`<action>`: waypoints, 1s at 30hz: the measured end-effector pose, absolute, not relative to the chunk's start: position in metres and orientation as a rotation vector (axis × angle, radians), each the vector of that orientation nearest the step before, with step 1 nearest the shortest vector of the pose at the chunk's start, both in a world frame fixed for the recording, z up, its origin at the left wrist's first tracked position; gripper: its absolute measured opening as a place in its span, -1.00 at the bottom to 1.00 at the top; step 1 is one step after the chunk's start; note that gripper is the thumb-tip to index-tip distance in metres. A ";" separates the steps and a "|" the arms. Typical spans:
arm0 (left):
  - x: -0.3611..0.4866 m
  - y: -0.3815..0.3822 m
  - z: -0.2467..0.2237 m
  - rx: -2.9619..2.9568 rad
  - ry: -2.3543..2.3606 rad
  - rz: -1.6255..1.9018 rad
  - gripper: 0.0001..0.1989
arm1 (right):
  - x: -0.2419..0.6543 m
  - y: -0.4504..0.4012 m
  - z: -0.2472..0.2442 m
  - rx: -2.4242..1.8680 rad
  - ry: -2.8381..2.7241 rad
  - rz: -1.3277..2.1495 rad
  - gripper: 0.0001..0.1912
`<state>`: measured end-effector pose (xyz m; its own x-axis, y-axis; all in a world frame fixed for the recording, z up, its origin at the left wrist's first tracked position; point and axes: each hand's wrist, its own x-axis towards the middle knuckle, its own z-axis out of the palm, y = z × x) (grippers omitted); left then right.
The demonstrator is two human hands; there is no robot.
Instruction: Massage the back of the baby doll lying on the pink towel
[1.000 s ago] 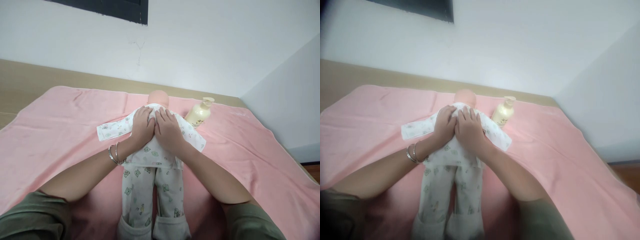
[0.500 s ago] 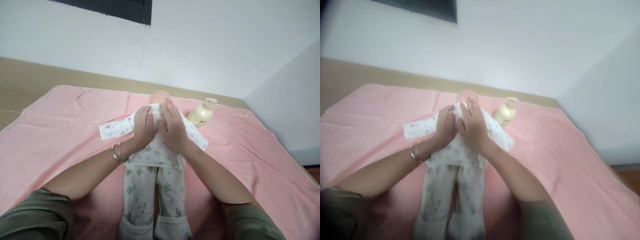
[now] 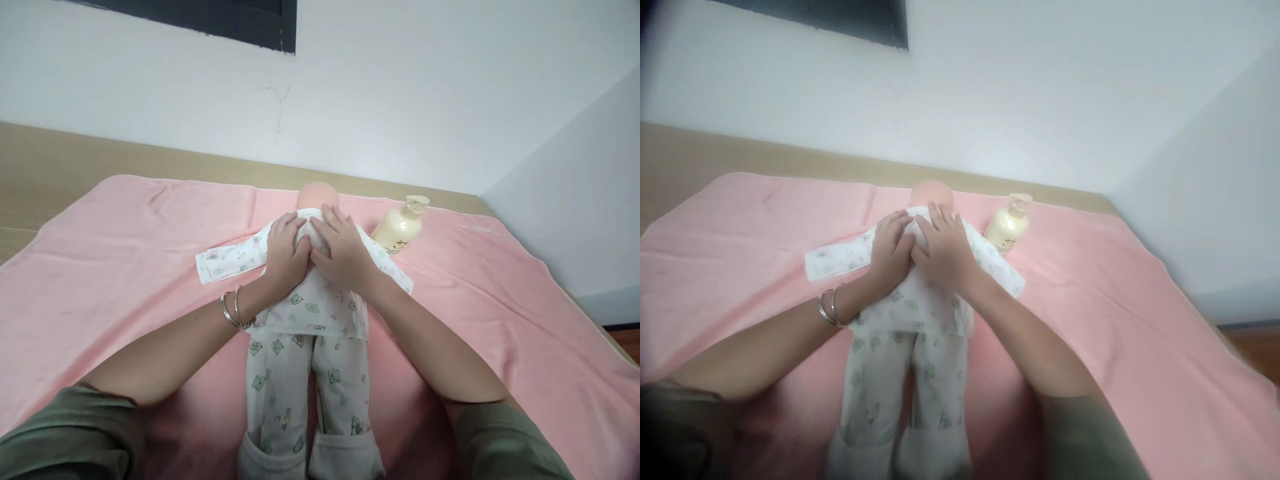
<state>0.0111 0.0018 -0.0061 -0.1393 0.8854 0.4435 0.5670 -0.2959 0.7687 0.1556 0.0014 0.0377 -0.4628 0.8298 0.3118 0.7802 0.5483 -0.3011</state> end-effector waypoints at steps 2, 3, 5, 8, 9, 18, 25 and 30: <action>0.011 0.002 -0.006 1.810 1.627 1.389 -0.62 | 0.158 0.003 0.039 -1.270 -2.281 0.140 -0.45; 0.011 0.002 -0.006 1.809 1.627 1.387 -0.62 | 0.158 0.004 0.037 -1.248 -2.234 0.122 -0.45; 0.011 0.002 -0.006 1.825 1.625 1.395 -0.62 | 0.157 0.006 0.030 -1.219 -2.196 0.096 -0.47; 0.011 0.003 -0.006 1.875 1.611 1.399 -0.60 | 0.153 0.007 0.018 -1.249 -2.266 0.100 -0.50; 0.010 0.003 -0.006 1.886 1.606 1.395 -0.60 | 0.152 0.005 0.018 -1.271 -2.290 0.112 -0.50; 0.006 0.004 0.004 1.516 1.520 1.430 -0.64 | 0.154 -0.013 0.042 -1.247 -2.266 0.022 -0.44; 0.020 0.015 0.050 1.115 1.306 1.556 -0.72 | 0.149 -0.020 0.026 -1.169 -2.467 -0.092 -0.45; 0.036 0.031 0.089 0.875 1.044 1.308 -0.76 | 0.182 -0.030 0.094 -1.184 -2.330 0.044 -0.58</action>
<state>0.0358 0.0308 0.0894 -0.0300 0.9941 -0.1040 -0.3219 0.0889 0.9426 0.1820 -0.0298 0.0938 -0.4818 0.7609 0.4347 0.7441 0.6172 -0.2557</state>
